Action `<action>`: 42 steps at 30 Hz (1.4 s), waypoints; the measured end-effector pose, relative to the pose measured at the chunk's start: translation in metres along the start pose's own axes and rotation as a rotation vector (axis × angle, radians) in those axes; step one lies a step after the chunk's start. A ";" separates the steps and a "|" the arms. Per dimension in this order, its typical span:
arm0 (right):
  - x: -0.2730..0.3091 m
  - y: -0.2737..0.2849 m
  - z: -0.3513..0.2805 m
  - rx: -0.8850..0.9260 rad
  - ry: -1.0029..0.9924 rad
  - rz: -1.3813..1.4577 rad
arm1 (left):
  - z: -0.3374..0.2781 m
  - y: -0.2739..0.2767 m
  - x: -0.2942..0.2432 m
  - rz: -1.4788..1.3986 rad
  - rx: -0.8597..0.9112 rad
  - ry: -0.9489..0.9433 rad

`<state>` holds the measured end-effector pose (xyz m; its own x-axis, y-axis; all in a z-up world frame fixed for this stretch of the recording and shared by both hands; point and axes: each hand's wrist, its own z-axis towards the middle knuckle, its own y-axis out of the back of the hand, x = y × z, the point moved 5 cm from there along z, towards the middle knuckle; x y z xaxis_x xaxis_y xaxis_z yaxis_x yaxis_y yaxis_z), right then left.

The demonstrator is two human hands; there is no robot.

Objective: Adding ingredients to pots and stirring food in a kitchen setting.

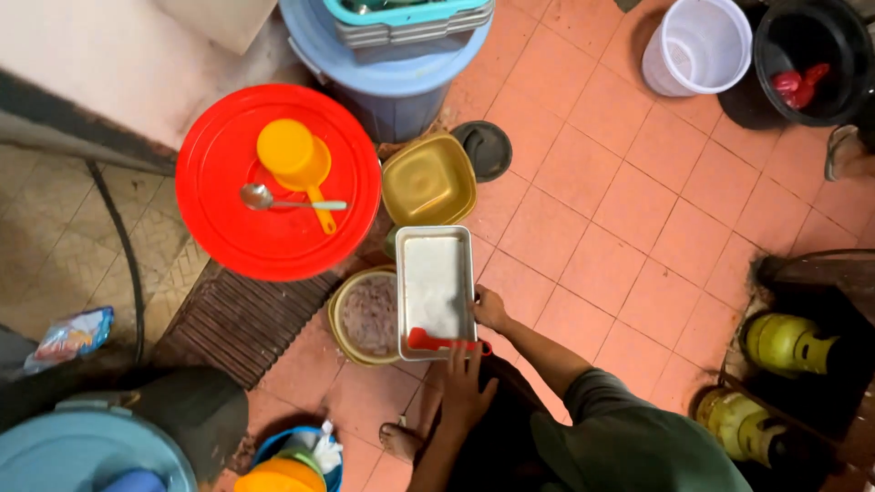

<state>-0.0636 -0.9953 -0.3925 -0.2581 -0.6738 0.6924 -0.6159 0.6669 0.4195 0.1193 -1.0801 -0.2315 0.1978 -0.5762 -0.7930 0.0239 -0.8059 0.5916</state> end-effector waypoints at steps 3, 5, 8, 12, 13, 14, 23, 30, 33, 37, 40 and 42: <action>-0.052 0.018 0.109 -0.049 0.023 -0.253 | 0.043 -0.039 -0.004 -0.040 0.158 0.088; -0.082 0.023 0.169 -0.016 -0.051 -0.411 | 0.054 -0.075 0.000 -0.062 0.258 0.139; -0.109 0.025 0.253 0.026 -0.112 -0.514 | 0.070 -0.110 0.007 -0.089 0.554 0.229; -0.136 0.009 0.332 0.068 -0.225 -0.464 | 0.080 -0.127 0.039 -0.097 0.593 0.335; -0.142 0.003 0.348 0.073 -0.213 -0.456 | 0.084 -0.122 0.051 -0.073 0.473 0.360; -0.148 -0.004 0.362 0.077 -0.200 -0.447 | 0.085 -0.117 0.061 -0.046 0.352 0.384; -0.188 -0.037 0.382 -0.012 -0.503 0.075 | 0.092 -0.098 0.081 -0.030 0.327 0.578; -0.155 -0.017 0.314 0.067 -0.592 0.319 | 0.110 -0.057 0.058 -0.055 0.379 0.638; -0.130 -0.007 0.293 0.140 -0.566 0.232 | 0.105 -0.039 0.053 -0.054 0.264 0.634; -0.063 0.002 0.267 0.261 -0.398 -0.130 | 0.093 -0.011 0.046 -0.014 0.045 0.560; -0.035 -0.010 0.258 0.353 -0.122 -0.488 | 0.072 0.016 0.038 0.002 -0.085 0.569; -0.010 -0.033 0.254 0.412 0.116 -0.720 | 0.051 0.040 0.033 -0.013 -0.206 0.599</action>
<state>-0.2300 -1.0915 -0.5621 0.3670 -0.8386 0.4025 -0.8293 -0.0990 0.5499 0.0767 -1.1389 -0.2415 0.7093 -0.3425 -0.6161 0.2064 -0.7348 0.6461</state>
